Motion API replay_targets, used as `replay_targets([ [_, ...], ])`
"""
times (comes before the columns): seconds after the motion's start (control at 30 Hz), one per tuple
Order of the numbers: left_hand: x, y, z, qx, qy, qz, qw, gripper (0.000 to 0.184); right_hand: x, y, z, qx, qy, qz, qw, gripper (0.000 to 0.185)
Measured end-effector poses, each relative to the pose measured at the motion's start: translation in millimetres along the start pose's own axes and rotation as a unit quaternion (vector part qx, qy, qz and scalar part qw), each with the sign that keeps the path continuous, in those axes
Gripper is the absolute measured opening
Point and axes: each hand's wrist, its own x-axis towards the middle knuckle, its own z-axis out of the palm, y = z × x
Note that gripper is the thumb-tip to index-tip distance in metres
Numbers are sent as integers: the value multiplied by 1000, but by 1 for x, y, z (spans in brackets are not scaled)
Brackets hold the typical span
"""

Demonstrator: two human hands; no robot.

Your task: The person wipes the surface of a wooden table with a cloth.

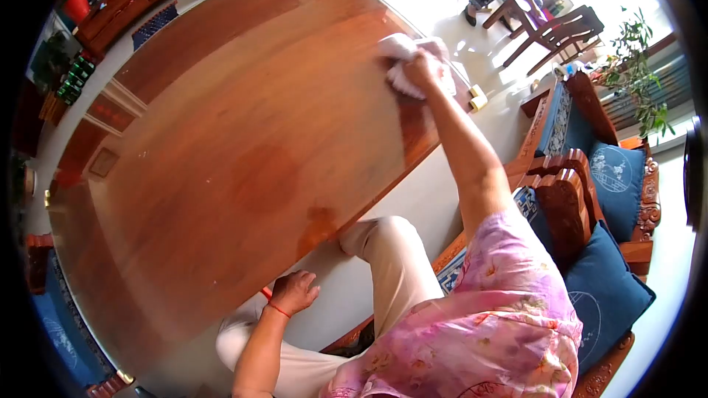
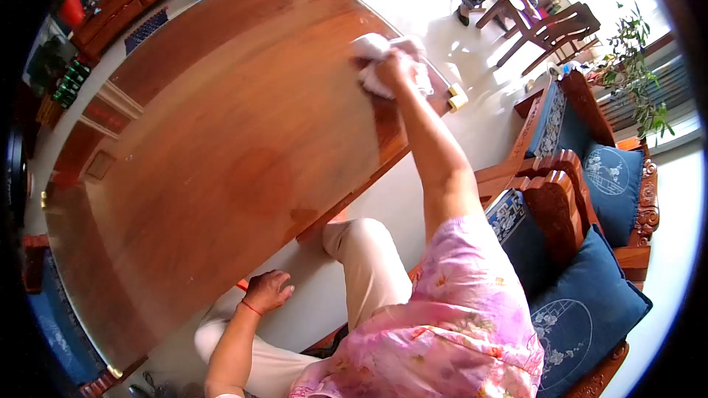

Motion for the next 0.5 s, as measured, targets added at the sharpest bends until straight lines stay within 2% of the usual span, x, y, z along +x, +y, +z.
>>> replay_targets([
  [0.07,28,-5,1,0,-9,8,1000,31,-45,-65,12,-19,-43,-154,987,23],
  [0.1,36,-7,4,7,-15,11,1000,34,-64,-84,22,12,-80,-258,963,26],
  [0.13,41,-9,9,14,-24,14,1000,37,-86,-101,35,12,-72,-300,951,28],
  [0.17,40,-12,15,-24,-29,34,999,39,-115,-132,6,-9,-143,-317,938,41],
  [0.2,38,-13,20,-27,-48,31,998,40,-118,-124,19,37,-67,-489,869,52],
  [0.27,33,-14,21,-28,-88,24,995,42,-108,-123,19,87,-111,-409,902,51],
  [0.3,33,-15,22,-21,-110,15,994,43,-93,-126,7,55,-136,-372,917,51],
  [0.33,34,-16,22,-14,-130,7,991,44,-72,-115,16,19,-90,-347,933,47],
  [0.37,34,-16,23,-8,-148,-2,989,45,-56,-109,8,21,-88,-283,955,43],
  [0.4,33,-17,23,-26,-144,-3,989,47,-31,-98,10,13,-85,-260,962,41],
  [0.43,31,-17,22,-43,-138,-5,989,48,-4,-75,26,10,-10,-268,963,44],
  [0.47,31,-18,21,-59,-131,-7,990,50,0,-84,0,-34,-36,-185,981,47],
  [0.5,30,-18,20,-55,-118,0,992,48,31,-60,19,-104,33,-160,981,49],
])
